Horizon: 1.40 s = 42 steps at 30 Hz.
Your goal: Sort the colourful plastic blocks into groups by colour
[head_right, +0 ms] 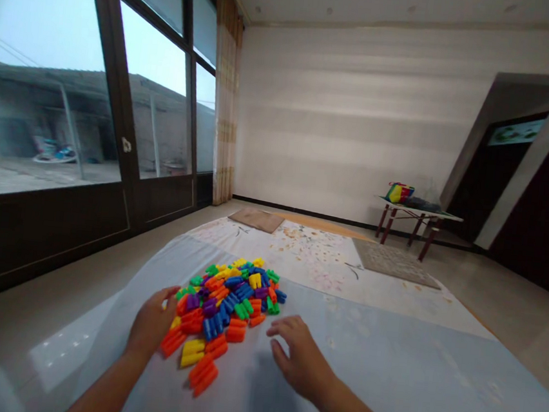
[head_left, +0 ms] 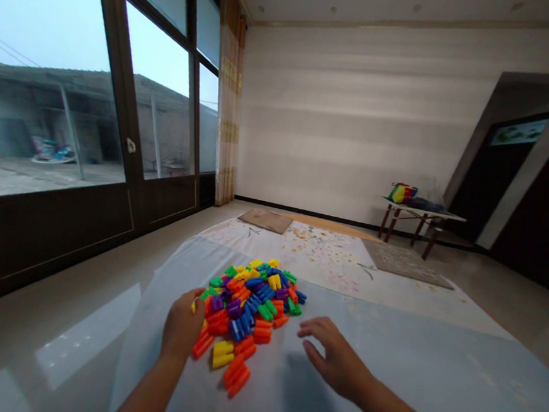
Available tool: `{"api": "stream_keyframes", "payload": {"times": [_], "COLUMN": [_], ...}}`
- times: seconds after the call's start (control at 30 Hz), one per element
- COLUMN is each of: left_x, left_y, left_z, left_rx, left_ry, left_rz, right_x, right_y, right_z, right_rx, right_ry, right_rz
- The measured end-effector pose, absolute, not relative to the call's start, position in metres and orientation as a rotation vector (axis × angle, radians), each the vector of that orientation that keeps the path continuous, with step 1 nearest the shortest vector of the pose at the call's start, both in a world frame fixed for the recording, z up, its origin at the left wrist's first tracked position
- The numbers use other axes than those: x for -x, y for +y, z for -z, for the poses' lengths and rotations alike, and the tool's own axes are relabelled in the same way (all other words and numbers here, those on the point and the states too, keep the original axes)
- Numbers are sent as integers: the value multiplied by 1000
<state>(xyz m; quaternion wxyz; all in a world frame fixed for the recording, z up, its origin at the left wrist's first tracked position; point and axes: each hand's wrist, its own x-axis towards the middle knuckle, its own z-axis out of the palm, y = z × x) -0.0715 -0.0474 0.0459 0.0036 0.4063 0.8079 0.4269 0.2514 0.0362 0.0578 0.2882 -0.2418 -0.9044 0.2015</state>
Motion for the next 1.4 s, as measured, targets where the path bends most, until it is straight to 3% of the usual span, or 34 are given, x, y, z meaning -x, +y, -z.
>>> {"api": "stream_keyframes", "payload": {"times": [0.23,0.57,0.77,1.1,1.23,1.4], "left_x": [117,125,127,122,122,124], "left_y": [-46,-48,-52,-51,-51,-52], "left_z": [-9,13,16,10,7,8], "left_rx": [-1272,-1446,-1593,-1552,-1523,-1532], "left_ry": [2755,2861,2861,2880,2847,2774], "left_rz": [-1084,-846,-766,-718,-760,-912], "right_x": [-87,49,27,-97,-141,-126], "right_y": [59,84,94,97,104,96], "right_z": [-92,-71,-72,-83,-91,-112], "right_rx": [428,584,603,559,754,811], "right_ry": [-2627,-2996,-3169,-3212,-3175,-3036], "right_rz": [-356,-98,-63,106,136,65]}}
